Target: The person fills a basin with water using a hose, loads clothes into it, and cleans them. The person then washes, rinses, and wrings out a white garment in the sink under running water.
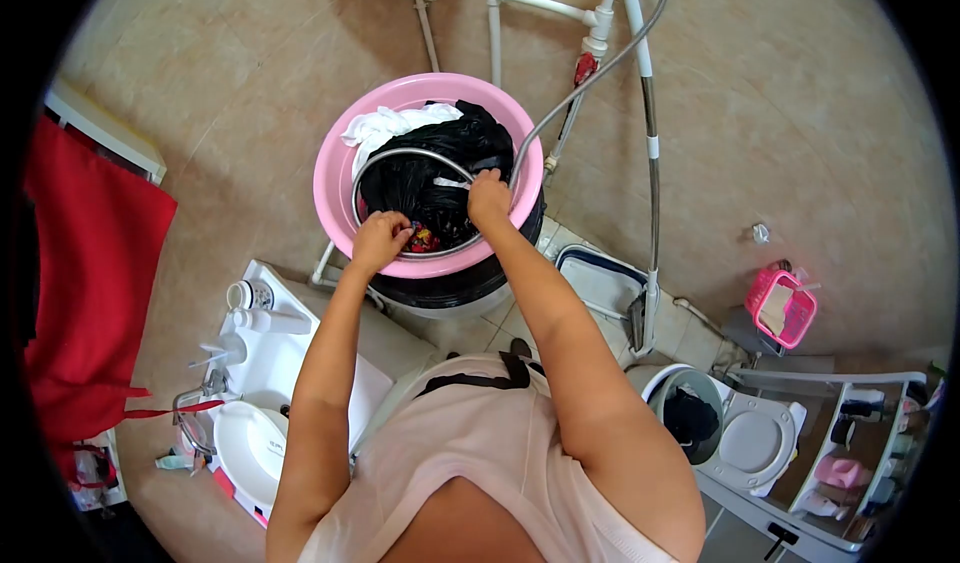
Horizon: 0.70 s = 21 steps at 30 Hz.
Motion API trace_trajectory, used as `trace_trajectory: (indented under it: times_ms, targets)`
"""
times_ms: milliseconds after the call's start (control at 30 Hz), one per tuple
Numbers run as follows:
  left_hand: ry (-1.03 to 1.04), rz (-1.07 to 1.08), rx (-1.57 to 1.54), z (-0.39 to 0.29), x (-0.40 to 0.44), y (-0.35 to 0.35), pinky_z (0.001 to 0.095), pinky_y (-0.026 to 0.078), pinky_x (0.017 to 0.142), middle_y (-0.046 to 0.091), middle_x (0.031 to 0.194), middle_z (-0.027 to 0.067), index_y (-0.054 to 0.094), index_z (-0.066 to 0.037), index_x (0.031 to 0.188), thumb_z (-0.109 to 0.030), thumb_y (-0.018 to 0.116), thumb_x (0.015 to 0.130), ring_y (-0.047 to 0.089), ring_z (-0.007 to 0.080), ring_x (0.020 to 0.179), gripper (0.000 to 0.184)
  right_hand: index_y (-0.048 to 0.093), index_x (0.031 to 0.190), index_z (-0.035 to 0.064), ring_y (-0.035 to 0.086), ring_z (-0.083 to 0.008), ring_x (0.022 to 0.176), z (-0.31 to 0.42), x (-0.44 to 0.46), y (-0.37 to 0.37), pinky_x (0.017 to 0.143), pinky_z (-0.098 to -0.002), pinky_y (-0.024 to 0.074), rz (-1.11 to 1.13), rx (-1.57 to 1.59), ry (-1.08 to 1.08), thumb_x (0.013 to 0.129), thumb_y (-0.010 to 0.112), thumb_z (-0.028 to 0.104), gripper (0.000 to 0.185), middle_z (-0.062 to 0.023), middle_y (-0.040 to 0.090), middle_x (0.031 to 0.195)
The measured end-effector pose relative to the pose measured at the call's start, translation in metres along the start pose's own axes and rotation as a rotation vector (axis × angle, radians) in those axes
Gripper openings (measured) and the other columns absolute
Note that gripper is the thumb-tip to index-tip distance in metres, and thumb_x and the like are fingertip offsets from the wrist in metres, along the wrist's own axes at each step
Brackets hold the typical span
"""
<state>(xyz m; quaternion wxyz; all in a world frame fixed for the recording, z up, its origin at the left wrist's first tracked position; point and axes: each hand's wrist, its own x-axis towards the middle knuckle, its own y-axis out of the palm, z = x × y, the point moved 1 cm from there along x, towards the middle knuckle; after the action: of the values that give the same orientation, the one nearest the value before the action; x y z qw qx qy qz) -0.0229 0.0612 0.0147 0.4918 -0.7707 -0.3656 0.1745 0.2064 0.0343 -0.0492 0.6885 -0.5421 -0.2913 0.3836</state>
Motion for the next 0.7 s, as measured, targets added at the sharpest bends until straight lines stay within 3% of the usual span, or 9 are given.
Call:
trace_trajectory:
  times_ms: [67,133,233,300,367,500,633,700]
  targets:
    - [-0.063,0.092,0.052,-0.004,-0.001,0.002,0.0423,0.05,0.069,0.066,0.071,0.01,0.07,-0.008,0.079,-0.03,0.068,0.079,0.064,0.0294,0.077,0.022,0.056,0.103,0.0049,0.063,-0.0299,0.089,0.006,-0.005,-0.003,0.073,-0.0404,0.0541,-0.141,-0.03,-0.007,0.089,0.05,0.013,0.017,-0.0135,0.054,0.101]
    - [-0.037,0.084,0.079,-0.005,-0.002,0.003,0.0447,0.05,0.061,0.065,0.063,0.0123,0.071,-0.009,0.07,-0.04,0.066,0.08,0.064,0.0322,0.062,0.034,0.054,0.102,0.0043,0.063,-0.0306,0.09,0.012,-0.012,-0.02,0.073,-0.0416,0.054,-0.242,0.03,-0.065,0.089,0.049,0.012,0.016,-0.0142,0.053,0.101]
    - [-0.065,0.115,0.025,-0.004,-0.002,0.005,0.0466,0.05,0.064,0.064,0.065,0.0168,0.07,-0.008,0.067,-0.044,0.065,0.079,0.064,0.0362,0.066,0.038,0.051,0.113,0.0054,0.062,-0.0339,0.093,0.021,-0.014,-0.037,0.075,-0.0429,0.0537,-0.384,0.196,-0.226,0.085,0.051,0.009,0.028,-0.0156,0.053,0.108]
    - [-0.043,0.099,0.075,-0.006,-0.003,0.003,0.0453,0.051,0.063,0.065,0.065,0.0155,0.071,-0.008,0.07,-0.042,0.065,0.081,0.065,0.0342,0.066,0.036,0.051,0.12,0.0081,0.062,-0.0363,0.094,0.033,-0.018,-0.041,0.077,-0.045,0.0531,-0.475,0.359,-0.363,0.084,0.054,0.009,0.036,-0.016,0.053,0.112]
    - [0.022,0.068,0.089,-0.006,-0.004,0.004,0.0454,0.05,0.062,0.065,0.064,0.0154,0.071,-0.008,0.071,-0.042,0.064,0.083,0.065,0.0339,0.066,0.037,0.05,0.126,0.0153,0.062,-0.0394,0.096,0.04,-0.021,-0.038,0.081,-0.0488,0.0515,-0.092,0.471,-0.217,0.081,0.058,0.01,0.046,-0.0162,0.053,0.116]
    - [0.014,-0.114,-0.036,-0.003,-0.007,0.007,0.0444,0.047,0.059,0.063,0.065,0.0144,0.065,-0.006,0.087,-0.034,0.064,0.086,0.063,0.0338,0.064,0.027,0.056,0.117,0.0185,0.06,-0.0409,0.099,0.041,-0.015,-0.022,0.084,-0.0478,0.0487,0.009,0.487,-0.109,0.075,0.061,0.008,0.043,-0.0171,0.056,0.111]
    - [0.019,-0.366,-0.058,0.009,-0.004,0.004,0.0418,0.046,0.084,0.06,0.104,0.0172,0.058,-0.004,0.108,-0.018,0.067,0.082,0.058,0.034,0.099,0.03,0.064,0.098,0.0162,0.059,-0.0372,0.094,0.029,-0.032,-0.001,0.083,-0.045,0.0474,-0.114,0.654,-0.221,0.074,0.056,0.004,0.028,-0.0153,0.057,0.1]
    - [0.199,-0.552,0.068,-0.003,-0.005,-0.003,0.0448,0.037,0.1,0.052,0.126,0.0162,0.054,-0.005,0.122,-0.017,0.067,0.082,0.047,0.0373,0.118,0.044,0.066,0.092,0.0155,0.059,-0.0359,0.094,0.021,-0.044,0.0,0.081,-0.0439,0.0476,-0.038,0.663,-0.257,0.074,0.055,0.004,0.024,-0.0144,0.058,0.098]
